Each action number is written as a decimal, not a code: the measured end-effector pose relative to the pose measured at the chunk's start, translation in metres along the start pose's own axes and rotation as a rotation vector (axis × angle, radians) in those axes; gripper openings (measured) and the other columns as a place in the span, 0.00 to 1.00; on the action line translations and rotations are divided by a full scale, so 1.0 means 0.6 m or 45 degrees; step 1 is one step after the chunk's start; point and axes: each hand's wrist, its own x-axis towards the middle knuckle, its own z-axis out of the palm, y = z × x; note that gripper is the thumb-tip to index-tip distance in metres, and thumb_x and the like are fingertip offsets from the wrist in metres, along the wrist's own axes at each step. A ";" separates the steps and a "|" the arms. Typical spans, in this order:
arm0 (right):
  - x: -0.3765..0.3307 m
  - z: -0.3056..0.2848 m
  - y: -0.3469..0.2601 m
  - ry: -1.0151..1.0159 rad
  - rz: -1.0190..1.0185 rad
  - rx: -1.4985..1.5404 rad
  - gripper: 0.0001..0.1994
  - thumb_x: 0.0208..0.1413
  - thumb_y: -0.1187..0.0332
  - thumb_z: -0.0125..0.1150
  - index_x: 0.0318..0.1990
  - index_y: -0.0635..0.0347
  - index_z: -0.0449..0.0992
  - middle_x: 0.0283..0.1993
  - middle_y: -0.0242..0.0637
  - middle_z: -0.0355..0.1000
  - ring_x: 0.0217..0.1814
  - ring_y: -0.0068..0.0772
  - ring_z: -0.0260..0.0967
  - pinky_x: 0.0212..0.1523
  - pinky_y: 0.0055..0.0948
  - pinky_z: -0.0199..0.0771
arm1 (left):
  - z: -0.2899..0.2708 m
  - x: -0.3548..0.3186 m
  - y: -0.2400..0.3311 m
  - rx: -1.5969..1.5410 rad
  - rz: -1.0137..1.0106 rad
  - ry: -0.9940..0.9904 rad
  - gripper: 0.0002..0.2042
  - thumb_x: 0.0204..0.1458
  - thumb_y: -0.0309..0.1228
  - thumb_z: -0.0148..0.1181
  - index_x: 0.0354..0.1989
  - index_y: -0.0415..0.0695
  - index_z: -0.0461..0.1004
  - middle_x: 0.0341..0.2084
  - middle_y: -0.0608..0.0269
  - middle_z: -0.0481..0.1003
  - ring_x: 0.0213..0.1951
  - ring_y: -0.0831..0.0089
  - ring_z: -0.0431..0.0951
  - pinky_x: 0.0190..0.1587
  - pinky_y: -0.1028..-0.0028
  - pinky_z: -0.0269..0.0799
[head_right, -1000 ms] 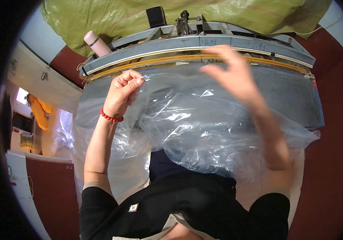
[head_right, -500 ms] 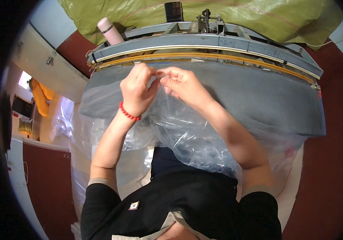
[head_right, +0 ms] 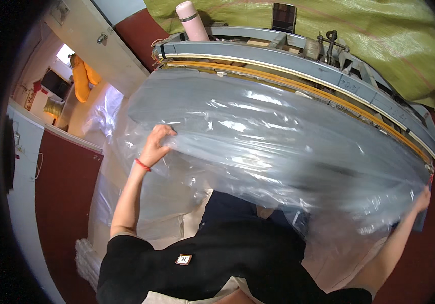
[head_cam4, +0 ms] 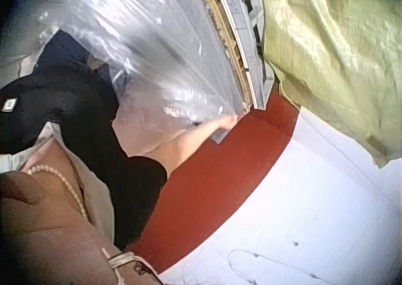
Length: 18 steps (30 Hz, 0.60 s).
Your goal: Arranging and smoothing large plastic sheets on an industrial machine for heat sealing or packaging.
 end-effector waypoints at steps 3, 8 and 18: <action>-0.016 -0.075 -0.001 -0.084 -0.055 -0.326 0.21 0.54 0.50 0.43 0.39 0.59 0.73 0.38 0.43 0.72 0.40 0.44 0.68 0.41 0.37 0.64 | -0.074 0.050 0.029 -0.921 -0.348 -0.731 0.14 0.45 0.35 0.59 0.38 0.40 0.71 0.34 0.65 0.73 0.38 0.76 0.70 0.43 0.74 0.63; -0.081 -0.095 -0.106 -0.153 -0.109 -0.969 0.22 0.55 0.48 0.36 0.39 0.58 0.69 0.39 0.48 0.70 0.42 0.54 0.66 0.39 0.45 0.63 | -0.013 0.178 -0.048 -0.499 -0.701 -0.291 0.21 0.50 0.42 0.52 0.47 0.40 0.67 0.40 0.57 0.71 0.46 0.72 0.69 0.48 0.76 0.61; -0.042 -0.103 -0.037 -0.076 -0.094 -1.106 0.20 0.56 0.50 0.35 0.44 0.50 0.68 0.40 0.46 0.70 0.43 0.52 0.66 0.38 0.47 0.65 | 0.037 0.162 -0.299 0.388 -0.696 -0.316 0.38 0.39 0.61 0.51 0.59 0.56 0.54 0.60 0.54 0.50 0.60 0.51 0.48 0.59 0.54 0.43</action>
